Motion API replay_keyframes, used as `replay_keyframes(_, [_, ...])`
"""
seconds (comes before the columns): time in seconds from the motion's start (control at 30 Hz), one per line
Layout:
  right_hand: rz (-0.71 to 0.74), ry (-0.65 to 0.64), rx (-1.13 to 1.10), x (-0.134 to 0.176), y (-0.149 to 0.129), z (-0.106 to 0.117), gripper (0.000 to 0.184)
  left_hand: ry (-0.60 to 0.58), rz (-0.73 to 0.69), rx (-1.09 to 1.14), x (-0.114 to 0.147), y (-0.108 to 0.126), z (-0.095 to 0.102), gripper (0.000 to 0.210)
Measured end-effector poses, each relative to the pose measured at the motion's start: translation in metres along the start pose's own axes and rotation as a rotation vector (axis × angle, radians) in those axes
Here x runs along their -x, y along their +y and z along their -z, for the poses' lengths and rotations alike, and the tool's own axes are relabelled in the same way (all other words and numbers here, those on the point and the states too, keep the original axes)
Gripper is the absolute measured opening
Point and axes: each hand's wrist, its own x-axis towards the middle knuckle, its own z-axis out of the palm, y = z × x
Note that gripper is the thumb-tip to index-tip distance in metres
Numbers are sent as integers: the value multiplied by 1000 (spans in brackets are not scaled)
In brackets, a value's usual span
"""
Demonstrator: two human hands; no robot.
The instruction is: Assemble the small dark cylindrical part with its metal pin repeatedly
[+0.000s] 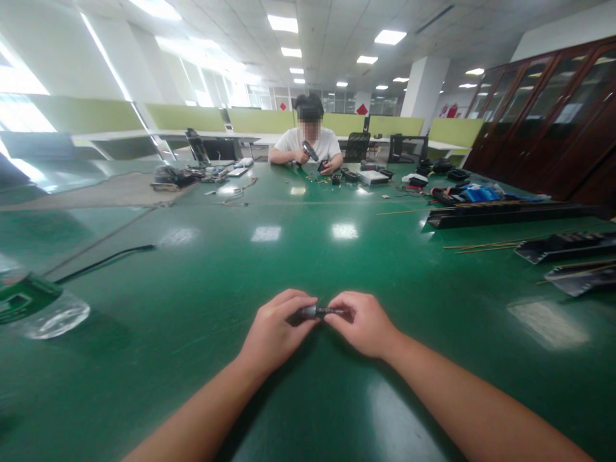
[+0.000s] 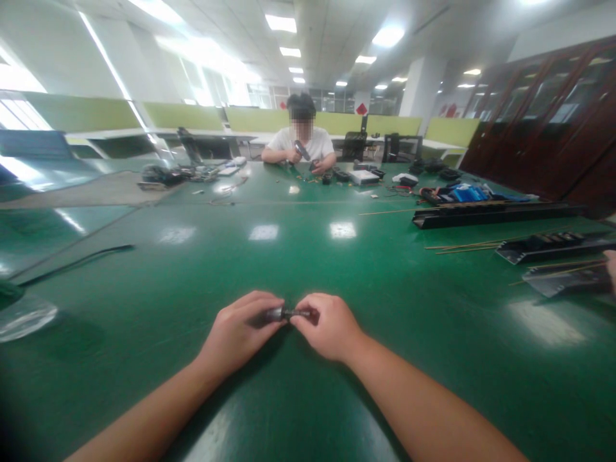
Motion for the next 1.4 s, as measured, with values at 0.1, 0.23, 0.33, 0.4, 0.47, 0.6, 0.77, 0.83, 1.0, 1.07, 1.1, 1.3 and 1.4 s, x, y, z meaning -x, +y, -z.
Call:
replay_keyframes(0.1, [-18, 12, 5, 0, 0, 1, 8, 10, 11, -19, -1, -2, 2, 17])
replay_keyframes(0.23, [-37, 23, 15, -1, 1, 1, 8, 20, 27, -34, -2, -3, 3, 18])
replay_keyframes(0.33, [-47, 32, 23, -1, 2, 1, 8, 24, 36, -40, -2, -5, 3, 19])
replay_keyframes(0.4, [-53, 40, 27, -1, 3, 1, 7, 29, 38, -40, -2, -6, 3, 20])
replay_keyframes(0.47, [-58, 45, 26, -2, 3, 1, 7, 37, 41, -39, -3, -7, 4, 20])
replay_keyframes(0.6, [-70, 63, 22, -2, 3, 1, 8, 40, 51, -39, -4, -8, 6, 19])
replay_keyframes(0.77, [-100, 85, 6, -1, 2, -1, 10, 109, 147, -82, -6, -13, 10, 22])
replay_keyframes(0.83, [-101, 79, -3, 0, 2, -2, 11, 158, 250, -117, -7, -18, 11, 28])
replay_keyframes(1.0, [-92, 72, -4, -1, 0, -3, 11, 168, 493, 104, -11, -30, 12, 49])
replay_keyframes(1.07, [-86, 68, 3, -1, 0, -2, 11, 181, 536, 263, -12, -32, 11, 58])
replay_keyframes(1.1, [-85, 65, 6, -1, 0, -2, 12, 182, 563, 314, -12, -32, 12, 60])
replay_keyframes(1.3, [-90, 54, 7, 0, 0, -4, 13, 58, 688, 342, -8, -10, 39, 56])
replay_keyframes(1.4, [-90, 38, 11, 0, 0, -6, 15, 2, 656, 167, 11, 2, 72, 54])
